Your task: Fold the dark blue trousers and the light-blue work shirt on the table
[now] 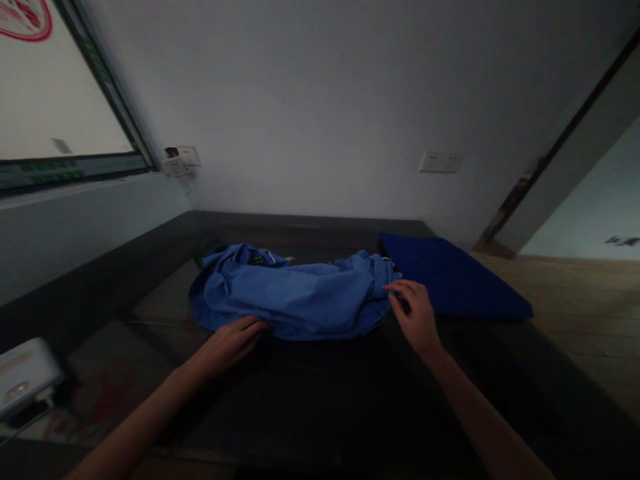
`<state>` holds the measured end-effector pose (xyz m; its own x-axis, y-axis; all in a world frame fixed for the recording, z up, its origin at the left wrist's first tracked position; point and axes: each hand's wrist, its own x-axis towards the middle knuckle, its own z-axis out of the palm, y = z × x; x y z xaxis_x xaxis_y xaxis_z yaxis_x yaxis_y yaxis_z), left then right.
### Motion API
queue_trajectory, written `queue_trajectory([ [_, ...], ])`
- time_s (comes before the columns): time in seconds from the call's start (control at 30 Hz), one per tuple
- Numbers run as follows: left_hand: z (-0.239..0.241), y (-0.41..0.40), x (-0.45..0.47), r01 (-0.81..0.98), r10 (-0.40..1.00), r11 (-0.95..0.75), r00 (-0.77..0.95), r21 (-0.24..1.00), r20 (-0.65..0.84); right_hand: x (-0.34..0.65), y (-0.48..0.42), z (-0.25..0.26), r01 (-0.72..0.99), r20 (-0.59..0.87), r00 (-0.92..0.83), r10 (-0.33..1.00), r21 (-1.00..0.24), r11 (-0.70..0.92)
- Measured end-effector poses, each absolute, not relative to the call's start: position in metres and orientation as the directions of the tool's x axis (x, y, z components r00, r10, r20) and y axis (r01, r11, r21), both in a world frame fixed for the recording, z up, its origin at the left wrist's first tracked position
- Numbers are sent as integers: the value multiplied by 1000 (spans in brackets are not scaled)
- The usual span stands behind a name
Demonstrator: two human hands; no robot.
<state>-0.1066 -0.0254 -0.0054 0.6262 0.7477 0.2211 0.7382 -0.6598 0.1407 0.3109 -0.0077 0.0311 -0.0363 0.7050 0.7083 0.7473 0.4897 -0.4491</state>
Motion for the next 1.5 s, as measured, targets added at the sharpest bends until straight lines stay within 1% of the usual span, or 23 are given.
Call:
queue_trajectory([
  [0.07, -10, -14, -108, 777, 779, -615, 573, 133, 255, 299, -21, 28, 721, 678, -179, 713, -402, 564],
  [0.17, -13, 10, -109, 821, 808, -562, 518, 103, 281, 284, -31, 18, 677, 591, -356, 724, -370, 636],
  [0.23, -14, 25, -107, 850, 831, -518, 473, 96, 293, 277, -32, 10, 679, 527, -434, 730, -341, 650],
  [0.3, -16, 35, -106, 876, 849, -472, 419, 103, 321, 275, -31, 2, 708, 475, -471, 743, -298, 640],
  [0.4, -18, 40, -108, 907, 864, -411, 355, 96, 356, 276, -30, -3, 760, 457, -467, 757, -231, 608],
  [0.47, -17, 38, -111, 924, 871, -378, 334, 57, 361, 279, -31, -1, 773, 480, -442, 758, -226, 593],
  [0.6, -13, 31, -112, 935, 869, -355, 338, -19, 361, 285, -38, 18, 753, 595, -303, 744, -329, 569],
  [0.7, -9, 27, -107, 924, 856, -382, 362, -21, 368, 290, -51, 38, 723, 678, -175, 714, -404, 560],
  [0.73, -8, 25, -106, 913, 856, -407, 381, 1, 350, 291, -57, 43, 713, 695, -147, 704, -419, 562],
  [0.8, -4, 19, -105, 890, 870, -446, 406, 97, 279, 295, -70, 52, 699, 710, -110, 696, -442, 562],
  [0.87, 2, 8, -107, 887, 904, -416, 380, 201, 198, 301, -83, 55, 697, 701, -90, 707, -463, 548],
  [0.97, 11, -18, -112, 913, 948, -312, 281, 264, 150, 312, -101, 45, 709, 628, -125, 768, -485, 512],
  [1.03, 16, -41, -114, 902, 951, -306, 279, 304, 130, 322, -112, 30, 724, 545, -203, 814, -476, 499],
  [1.1, 19, -65, -113, 868, 942, -334, 325, 366, 90, 332, -122, 13, 755, 491, -269, 828, -427, 499],
  [1.13, 20, -76, -111, 848, 933, -350, 355, 399, 64, 338, -127, 4, 774, 488, -290, 823, -387, 501],
  [1.23, 19, -105, -103, 786, 895, -388, 445, 481, -4, 352, -145, -20, 830, 521, -302, 798, -269, 489],
  [1.33, 20, -125, -99, 754, 863, -388, 499, 530, -79, 363, -163, -37, 853, 537, -314, 783, -202, 481],
  [1.43, 29, -137, -101, 729, 834, -369, 533, 577, -140, 372, -175, -45, 856, 528, -370, 764, -126, 502],
  [1.5, 42, -137, -104, 691, 814, -365, 562, 625, -146, 376, -177, -38, 858, 512, -398, 762, -87, 506],
])
